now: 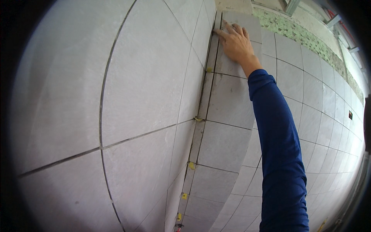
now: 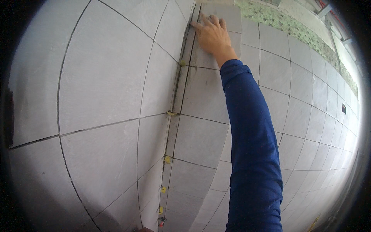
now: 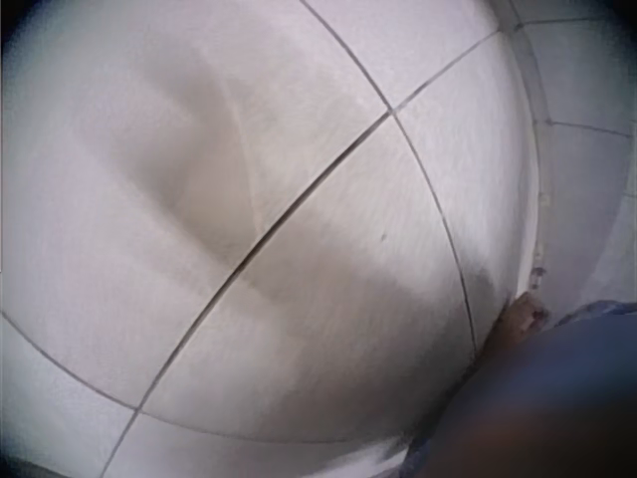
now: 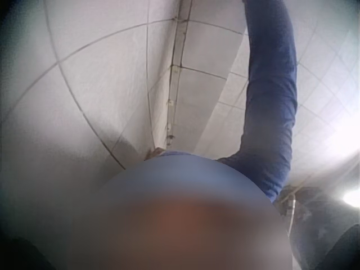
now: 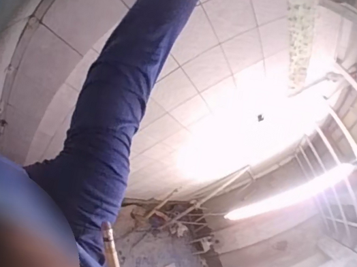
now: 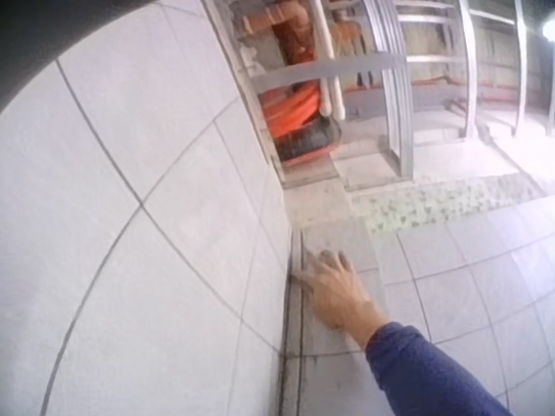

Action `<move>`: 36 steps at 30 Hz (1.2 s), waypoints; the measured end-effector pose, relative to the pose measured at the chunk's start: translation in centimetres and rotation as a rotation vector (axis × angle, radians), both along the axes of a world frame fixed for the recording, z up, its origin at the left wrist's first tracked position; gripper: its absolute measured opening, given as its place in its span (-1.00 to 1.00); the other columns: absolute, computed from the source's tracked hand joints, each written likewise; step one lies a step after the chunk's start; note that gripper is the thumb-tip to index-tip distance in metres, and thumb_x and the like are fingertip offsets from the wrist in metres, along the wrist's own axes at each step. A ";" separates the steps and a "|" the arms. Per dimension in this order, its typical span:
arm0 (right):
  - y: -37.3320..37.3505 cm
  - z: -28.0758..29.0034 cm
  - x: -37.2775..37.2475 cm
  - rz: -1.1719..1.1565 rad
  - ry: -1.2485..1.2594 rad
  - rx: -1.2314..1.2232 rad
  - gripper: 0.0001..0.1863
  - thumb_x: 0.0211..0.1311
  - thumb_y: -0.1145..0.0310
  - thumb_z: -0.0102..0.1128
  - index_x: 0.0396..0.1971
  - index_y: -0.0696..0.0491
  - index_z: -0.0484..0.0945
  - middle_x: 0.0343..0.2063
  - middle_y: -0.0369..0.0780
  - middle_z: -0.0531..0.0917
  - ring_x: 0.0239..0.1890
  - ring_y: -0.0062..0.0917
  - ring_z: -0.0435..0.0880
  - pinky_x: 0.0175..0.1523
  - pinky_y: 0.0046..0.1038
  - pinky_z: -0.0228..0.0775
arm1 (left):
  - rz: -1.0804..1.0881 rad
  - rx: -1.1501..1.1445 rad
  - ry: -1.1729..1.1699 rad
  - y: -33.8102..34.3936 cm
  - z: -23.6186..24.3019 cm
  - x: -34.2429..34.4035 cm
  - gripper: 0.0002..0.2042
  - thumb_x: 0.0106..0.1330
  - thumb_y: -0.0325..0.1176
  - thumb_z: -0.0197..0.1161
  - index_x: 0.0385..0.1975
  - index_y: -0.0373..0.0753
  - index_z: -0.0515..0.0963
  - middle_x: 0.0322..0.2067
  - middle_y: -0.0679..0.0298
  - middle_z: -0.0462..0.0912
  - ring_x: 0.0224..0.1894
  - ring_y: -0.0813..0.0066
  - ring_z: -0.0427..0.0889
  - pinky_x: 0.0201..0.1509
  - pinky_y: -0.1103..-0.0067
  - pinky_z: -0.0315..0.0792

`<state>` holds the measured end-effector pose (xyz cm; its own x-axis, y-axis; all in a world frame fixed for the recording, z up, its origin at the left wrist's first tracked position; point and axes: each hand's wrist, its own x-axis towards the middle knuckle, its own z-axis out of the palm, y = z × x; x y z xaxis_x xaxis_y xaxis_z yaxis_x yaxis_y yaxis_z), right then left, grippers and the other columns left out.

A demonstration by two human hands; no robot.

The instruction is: The person applies grout into the gaps between white wall tiles using a small trowel, then wipes the surface with a blue sponge. They repeatedly smooth the grout lines and clean excess material from the tile faces.

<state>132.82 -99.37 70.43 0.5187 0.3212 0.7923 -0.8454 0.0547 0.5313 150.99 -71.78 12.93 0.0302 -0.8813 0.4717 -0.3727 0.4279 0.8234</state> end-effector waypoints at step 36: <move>6.0 -30.7 -15.0 0.980 -0.239 0.199 -0.67 0.16 0.60 0.24 -0.05 0.14 0.69 -0.10 -0.06 0.73 -0.05 -0.21 0.68 0.05 -0.27 0.51 | 0.226 -0.020 0.035 0.9 -1.7 -4.9 -0.88 0.19 -0.50 0.51 -0.33 -0.27 0.70 -0.33 0.27 0.71 -0.25 0.48 0.69 -0.15 0.53 0.58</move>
